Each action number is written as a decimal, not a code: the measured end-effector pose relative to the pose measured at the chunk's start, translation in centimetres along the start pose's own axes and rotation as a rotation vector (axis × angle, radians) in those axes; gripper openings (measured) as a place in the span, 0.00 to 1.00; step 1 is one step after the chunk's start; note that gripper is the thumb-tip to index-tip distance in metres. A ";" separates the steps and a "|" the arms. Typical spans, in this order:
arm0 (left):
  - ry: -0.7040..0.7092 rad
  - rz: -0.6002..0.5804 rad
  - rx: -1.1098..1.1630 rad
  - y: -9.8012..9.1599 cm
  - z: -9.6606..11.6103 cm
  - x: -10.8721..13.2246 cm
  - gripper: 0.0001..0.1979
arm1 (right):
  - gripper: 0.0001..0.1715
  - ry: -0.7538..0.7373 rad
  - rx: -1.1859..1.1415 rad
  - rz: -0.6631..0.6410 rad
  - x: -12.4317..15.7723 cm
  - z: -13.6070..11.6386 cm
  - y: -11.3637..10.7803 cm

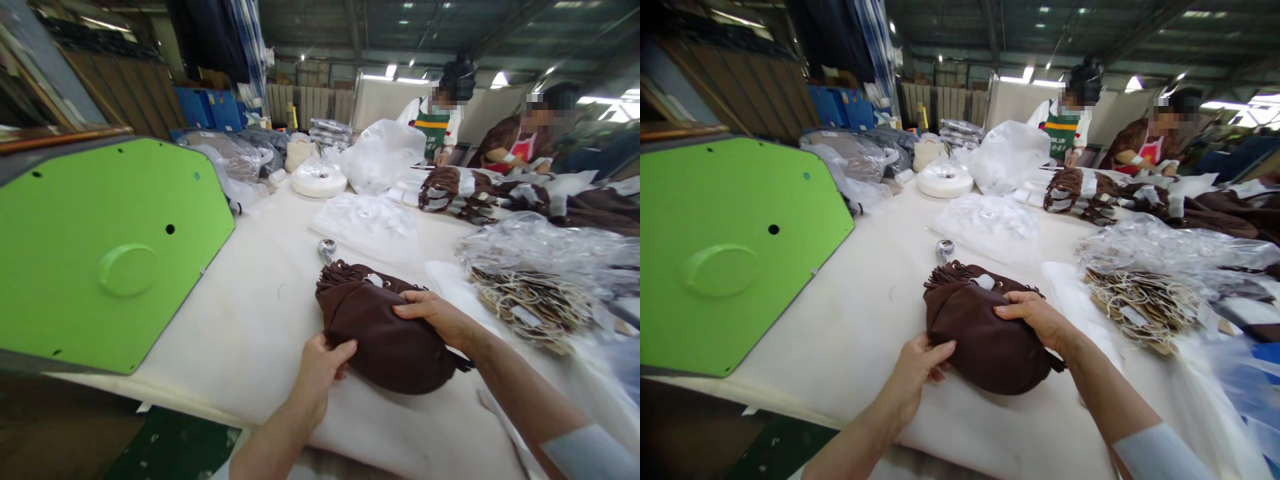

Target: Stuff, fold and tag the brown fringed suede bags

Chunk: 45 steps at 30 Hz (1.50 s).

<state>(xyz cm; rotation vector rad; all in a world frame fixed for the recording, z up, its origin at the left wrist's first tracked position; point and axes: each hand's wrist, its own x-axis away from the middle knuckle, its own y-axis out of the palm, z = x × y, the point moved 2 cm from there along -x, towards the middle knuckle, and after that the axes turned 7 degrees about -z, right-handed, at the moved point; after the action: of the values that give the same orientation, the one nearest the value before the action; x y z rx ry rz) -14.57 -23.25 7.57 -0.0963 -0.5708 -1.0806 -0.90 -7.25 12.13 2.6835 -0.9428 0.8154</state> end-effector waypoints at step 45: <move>0.142 -0.435 -0.646 -5.5 4.9 -3.5 0.13 | 0.21 -0.463 0.555 0.425 8.9 1.5 -2.7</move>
<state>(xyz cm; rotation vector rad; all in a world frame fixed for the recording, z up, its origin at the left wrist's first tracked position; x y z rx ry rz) -22.36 -21.39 8.94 -0.4708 -0.0925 -1.6544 7.22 -10.35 15.84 3.2903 -1.6447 0.5917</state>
